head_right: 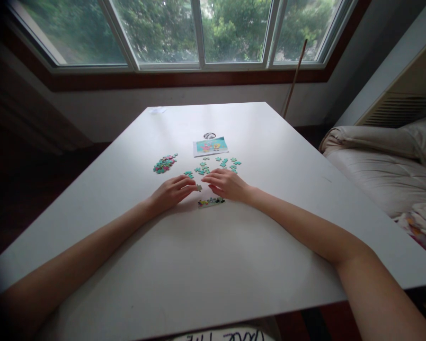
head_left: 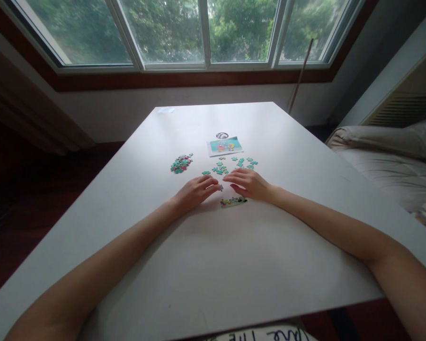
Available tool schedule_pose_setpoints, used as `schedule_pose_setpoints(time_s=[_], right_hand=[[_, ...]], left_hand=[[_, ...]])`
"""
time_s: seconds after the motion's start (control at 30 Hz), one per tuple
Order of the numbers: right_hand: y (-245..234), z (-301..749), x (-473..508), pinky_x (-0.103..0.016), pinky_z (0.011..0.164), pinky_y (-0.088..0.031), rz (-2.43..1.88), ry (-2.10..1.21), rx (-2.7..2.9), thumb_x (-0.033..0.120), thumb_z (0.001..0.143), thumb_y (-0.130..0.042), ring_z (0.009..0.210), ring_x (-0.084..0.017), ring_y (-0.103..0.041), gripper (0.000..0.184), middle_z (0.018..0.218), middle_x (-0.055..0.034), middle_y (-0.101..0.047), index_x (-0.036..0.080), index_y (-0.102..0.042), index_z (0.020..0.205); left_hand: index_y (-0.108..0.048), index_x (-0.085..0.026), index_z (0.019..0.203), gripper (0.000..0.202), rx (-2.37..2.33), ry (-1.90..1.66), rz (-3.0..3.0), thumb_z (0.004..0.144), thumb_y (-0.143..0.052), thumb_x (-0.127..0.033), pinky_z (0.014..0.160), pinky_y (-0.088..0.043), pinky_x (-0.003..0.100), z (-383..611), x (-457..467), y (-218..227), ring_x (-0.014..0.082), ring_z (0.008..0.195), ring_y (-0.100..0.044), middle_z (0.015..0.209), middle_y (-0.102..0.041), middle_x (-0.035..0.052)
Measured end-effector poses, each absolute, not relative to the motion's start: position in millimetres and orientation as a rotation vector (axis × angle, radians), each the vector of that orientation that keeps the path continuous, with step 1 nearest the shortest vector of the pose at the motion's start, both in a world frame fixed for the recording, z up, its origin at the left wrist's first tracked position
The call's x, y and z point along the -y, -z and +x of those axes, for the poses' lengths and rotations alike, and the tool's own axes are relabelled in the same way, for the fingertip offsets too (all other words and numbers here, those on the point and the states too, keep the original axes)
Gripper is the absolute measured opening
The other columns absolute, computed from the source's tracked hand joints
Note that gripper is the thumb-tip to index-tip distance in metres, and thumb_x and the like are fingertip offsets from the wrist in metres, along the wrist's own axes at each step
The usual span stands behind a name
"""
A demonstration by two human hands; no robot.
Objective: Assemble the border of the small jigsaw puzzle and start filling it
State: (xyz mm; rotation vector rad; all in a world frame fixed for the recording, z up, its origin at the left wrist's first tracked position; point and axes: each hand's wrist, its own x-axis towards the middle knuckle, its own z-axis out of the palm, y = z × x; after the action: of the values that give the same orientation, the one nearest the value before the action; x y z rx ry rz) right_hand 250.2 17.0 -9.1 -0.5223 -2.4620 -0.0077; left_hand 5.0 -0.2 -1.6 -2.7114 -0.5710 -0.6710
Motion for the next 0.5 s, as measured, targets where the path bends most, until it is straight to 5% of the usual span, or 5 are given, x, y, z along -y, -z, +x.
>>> schedule_pose_setpoints(time_s=[0.5], right_hand=[[3, 233, -7, -0.022, 0.062, -0.049, -0.756, -0.924, 2.113, 0.028, 0.079, -0.061, 0.064, -0.010, -0.060, 0.018, 0.074, -0.0023, -0.069, 0.016, -0.069, 0.088]], left_hand=[[-0.057, -0.018, 0.100, 0.015, 0.453, 0.748, -2.666, 0.094, -0.043, -0.019, 0.075, -0.049, 0.025, 13, 8, 0, 0.0140, 0.089, -0.060, 0.095, -0.065, 0.0050]])
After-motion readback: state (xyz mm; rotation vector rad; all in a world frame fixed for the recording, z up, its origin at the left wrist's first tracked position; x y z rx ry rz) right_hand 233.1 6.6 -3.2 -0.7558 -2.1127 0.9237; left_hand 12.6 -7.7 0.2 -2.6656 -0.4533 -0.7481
